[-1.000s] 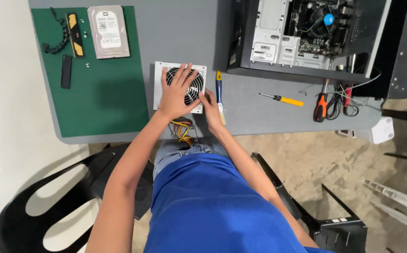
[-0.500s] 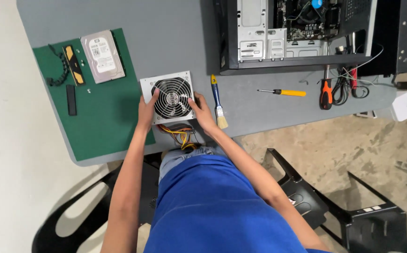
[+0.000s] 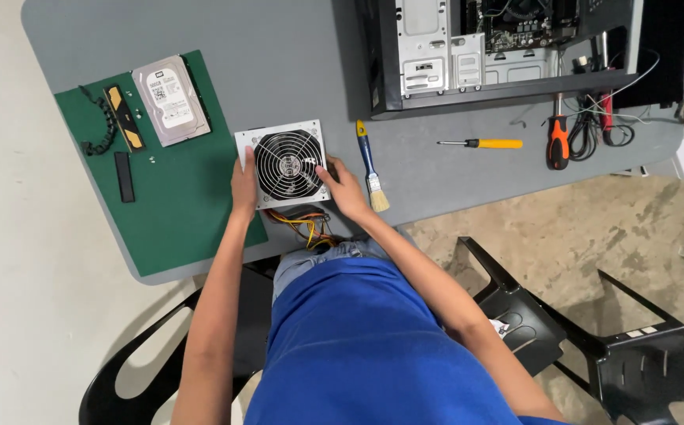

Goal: The person is disassembling a power supply unit by removing screws from the fan grill and then opening the casing to inspect internal components on a repair bench.

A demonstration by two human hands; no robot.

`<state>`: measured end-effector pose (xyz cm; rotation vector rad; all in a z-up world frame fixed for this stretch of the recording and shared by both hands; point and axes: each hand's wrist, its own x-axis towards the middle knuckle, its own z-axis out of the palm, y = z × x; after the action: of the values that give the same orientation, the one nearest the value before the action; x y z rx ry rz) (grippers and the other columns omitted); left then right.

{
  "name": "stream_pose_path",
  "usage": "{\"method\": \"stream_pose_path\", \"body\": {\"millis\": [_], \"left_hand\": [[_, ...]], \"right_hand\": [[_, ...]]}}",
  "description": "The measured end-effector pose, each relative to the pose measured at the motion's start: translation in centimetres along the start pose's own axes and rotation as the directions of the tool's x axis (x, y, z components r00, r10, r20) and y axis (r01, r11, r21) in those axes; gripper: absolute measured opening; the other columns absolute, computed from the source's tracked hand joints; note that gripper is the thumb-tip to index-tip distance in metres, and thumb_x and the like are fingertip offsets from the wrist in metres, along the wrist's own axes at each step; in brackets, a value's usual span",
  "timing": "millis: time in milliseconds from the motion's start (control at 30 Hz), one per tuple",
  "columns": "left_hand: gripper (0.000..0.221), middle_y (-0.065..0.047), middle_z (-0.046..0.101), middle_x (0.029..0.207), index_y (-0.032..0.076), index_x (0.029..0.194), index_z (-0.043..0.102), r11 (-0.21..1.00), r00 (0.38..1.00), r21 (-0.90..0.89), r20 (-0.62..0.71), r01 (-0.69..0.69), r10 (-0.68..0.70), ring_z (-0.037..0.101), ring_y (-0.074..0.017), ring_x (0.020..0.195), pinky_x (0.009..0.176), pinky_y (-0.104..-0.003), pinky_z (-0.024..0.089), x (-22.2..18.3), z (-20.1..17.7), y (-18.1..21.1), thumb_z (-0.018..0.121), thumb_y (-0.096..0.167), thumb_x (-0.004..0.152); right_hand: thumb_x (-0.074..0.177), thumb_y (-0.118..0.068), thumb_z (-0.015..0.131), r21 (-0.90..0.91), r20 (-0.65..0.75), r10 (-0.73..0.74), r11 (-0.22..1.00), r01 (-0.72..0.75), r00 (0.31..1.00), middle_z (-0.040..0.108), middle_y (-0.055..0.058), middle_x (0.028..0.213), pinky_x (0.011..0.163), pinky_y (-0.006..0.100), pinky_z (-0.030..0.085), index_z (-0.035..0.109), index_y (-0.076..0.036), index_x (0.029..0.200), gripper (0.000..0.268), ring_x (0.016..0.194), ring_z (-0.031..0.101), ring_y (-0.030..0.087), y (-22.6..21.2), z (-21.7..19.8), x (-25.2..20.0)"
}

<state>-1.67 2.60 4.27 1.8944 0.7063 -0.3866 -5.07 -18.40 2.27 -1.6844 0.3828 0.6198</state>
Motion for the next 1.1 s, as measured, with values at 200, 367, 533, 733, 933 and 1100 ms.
{"method": "stream_pose_path", "body": {"millis": [200,367,533,733,933,1100], "left_hand": [[0.082,-0.025,0.048,0.149,0.001,0.147,0.048,0.993,0.999,-0.104,0.005,-0.047,0.048,0.04,-0.0399,0.145,0.122,-0.049,0.028,1.0,-0.1,-1.7,0.051,0.069,0.101],[0.071,-0.021,0.056,0.135,0.003,0.14,0.055,0.986,0.992,-0.101,-0.012,-0.129,0.129,0.048,-0.0349,0.136,0.118,-0.046,0.032,0.5,0.2,0.1,0.053,0.064,0.103],[0.06,-0.016,0.054,0.13,0.007,0.137,0.059,0.967,0.966,-0.017,-0.066,-0.253,0.252,0.047,-0.032,0.135,0.121,-0.043,0.027,0.8,0.2,-3.2,0.048,0.058,0.109],[0.058,-0.023,0.051,0.12,-0.003,0.127,0.064,0.967,0.961,-0.064,-0.143,-0.247,0.236,0.046,-0.0414,0.127,0.118,-0.05,0.026,4.0,0.5,-6.4,0.059,0.051,0.106],[0.065,-0.017,0.05,0.127,0.005,0.131,0.064,0.949,0.994,-0.3,0.006,-0.099,0.106,0.043,-0.0322,0.128,0.119,-0.048,0.024,10.7,1.3,-11.4,0.076,0.054,0.089],[0.064,-0.013,0.047,0.127,0.01,0.124,0.066,0.908,0.99,-0.406,-0.135,-0.102,0.051,0.039,-0.034,0.127,0.12,-0.045,0.02,8.3,2.6,-9.3,0.08,0.057,0.084]], "right_hand": [[0.106,-0.053,0.042,-0.263,0.066,0.031,0.965,-0.012,0.997,0.059,0.027,0.14,0.113,0.053,0.042,0.044,-0.004,0.153,0.068,0.136,0.052,0.04,-5.4,-1.1,-2.8],[0.109,-0.045,0.039,-0.168,0.081,-0.053,0.983,0.067,0.995,0.052,0.036,0.143,0.115,0.057,0.038,0.038,0.006,0.153,0.068,0.137,0.048,0.048,-7.6,-0.8,-3.7],[0.11,-0.044,0.042,-0.081,0.096,-0.106,0.99,0.114,0.99,0.044,0.038,0.149,0.119,0.056,0.033,0.033,0.01,0.154,0.071,0.142,0.041,0.049,-3.1,-0.7,-1.1],[0.091,-0.008,0.072,0.042,0.197,-0.045,0.998,0.037,0.979,0.033,0.038,0.156,0.12,0.059,0.032,0.012,0.003,0.162,0.094,0.146,0.032,0.051,-1.0,-2.2,6.5],[0.036,0.015,0.098,-0.078,0.332,-0.047,0.994,0.077,0.942,0.053,0.036,0.141,0.115,0.059,0.038,0.036,0.01,0.151,0.131,0.138,0.044,0.051,-2.4,-3.3,11.5],[0.038,0.013,0.101,-0.213,0.378,0.082,0.977,0.001,0.922,0.048,0.038,0.143,0.116,0.06,0.036,0.037,0.01,0.149,0.128,0.141,0.038,0.053,-3.2,-3.9,13.4]]}}
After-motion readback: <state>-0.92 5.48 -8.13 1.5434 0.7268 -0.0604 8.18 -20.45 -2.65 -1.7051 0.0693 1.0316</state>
